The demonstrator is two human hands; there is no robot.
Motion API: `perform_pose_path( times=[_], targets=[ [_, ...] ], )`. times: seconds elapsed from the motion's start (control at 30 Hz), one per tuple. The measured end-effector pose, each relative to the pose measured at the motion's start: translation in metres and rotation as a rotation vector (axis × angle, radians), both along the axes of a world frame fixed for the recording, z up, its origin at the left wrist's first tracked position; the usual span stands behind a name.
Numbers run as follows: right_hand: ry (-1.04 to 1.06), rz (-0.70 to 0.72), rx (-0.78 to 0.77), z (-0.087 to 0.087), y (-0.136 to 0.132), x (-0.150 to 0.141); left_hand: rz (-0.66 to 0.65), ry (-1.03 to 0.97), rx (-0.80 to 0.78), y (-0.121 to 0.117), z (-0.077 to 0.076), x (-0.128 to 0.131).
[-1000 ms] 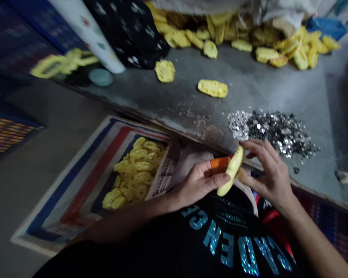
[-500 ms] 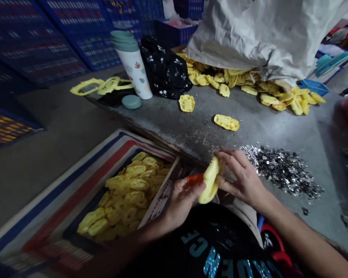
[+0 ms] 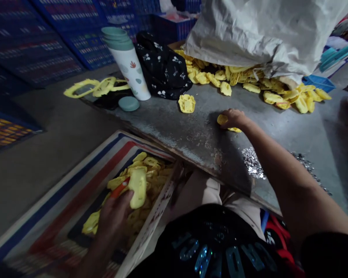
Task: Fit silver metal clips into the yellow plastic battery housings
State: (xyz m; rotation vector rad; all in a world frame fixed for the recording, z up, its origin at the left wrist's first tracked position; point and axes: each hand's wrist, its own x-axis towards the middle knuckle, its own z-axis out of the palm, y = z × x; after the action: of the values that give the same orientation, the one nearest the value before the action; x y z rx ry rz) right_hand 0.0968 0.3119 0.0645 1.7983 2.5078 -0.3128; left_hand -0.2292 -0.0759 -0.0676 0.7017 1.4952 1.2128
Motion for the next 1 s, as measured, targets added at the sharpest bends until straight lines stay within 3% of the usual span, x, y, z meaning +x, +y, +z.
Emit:
perform_pose_path(
  times=[0.07,0.17,0.2,0.27,0.4,0.53,0.63,0.83,0.93,1.0],
  targets=[
    [0.072,0.026,0.004,0.009,-0.011,0.009,0.053,-0.102,0.02,0.005,0.019,0.02],
    [0.272,0.101,0.026,0.022,-0.041,0.042,-0.026,-0.27,0.017,0.019,0.052,0.061],
    [0.397,0.128,0.033,0.025,-0.055,0.057,-0.139,-0.375,0.058,0.025,0.063,0.075],
    [0.889,0.178,-0.026,0.028,-0.092,0.088,-0.302,-0.422,0.183,0.038,0.083,0.103],
    [1.21,0.125,-0.108,0.024,-0.192,0.138,-0.367,0.251,0.456,0.05,0.112,0.15],
    [1.306,-0.074,-0.106,0.004,-0.27,0.17,-0.359,0.871,0.776,0.053,0.12,0.174],
    [1.379,-0.224,-0.133,-0.017,-0.3,0.191,-0.365,1.095,0.916,0.055,0.121,0.184],
    [1.588,-0.476,-0.232,-0.048,-0.317,0.204,-0.411,1.256,1.02,0.056,0.127,0.193],
    [1.671,-0.53,-0.235,-0.052,-0.322,0.199,-0.438,1.234,0.917,0.048,0.132,0.177],
    [1.731,-0.525,-0.221,-0.053,-0.325,0.193,-0.491,1.117,0.781,0.044,0.137,0.158]
  ],
)
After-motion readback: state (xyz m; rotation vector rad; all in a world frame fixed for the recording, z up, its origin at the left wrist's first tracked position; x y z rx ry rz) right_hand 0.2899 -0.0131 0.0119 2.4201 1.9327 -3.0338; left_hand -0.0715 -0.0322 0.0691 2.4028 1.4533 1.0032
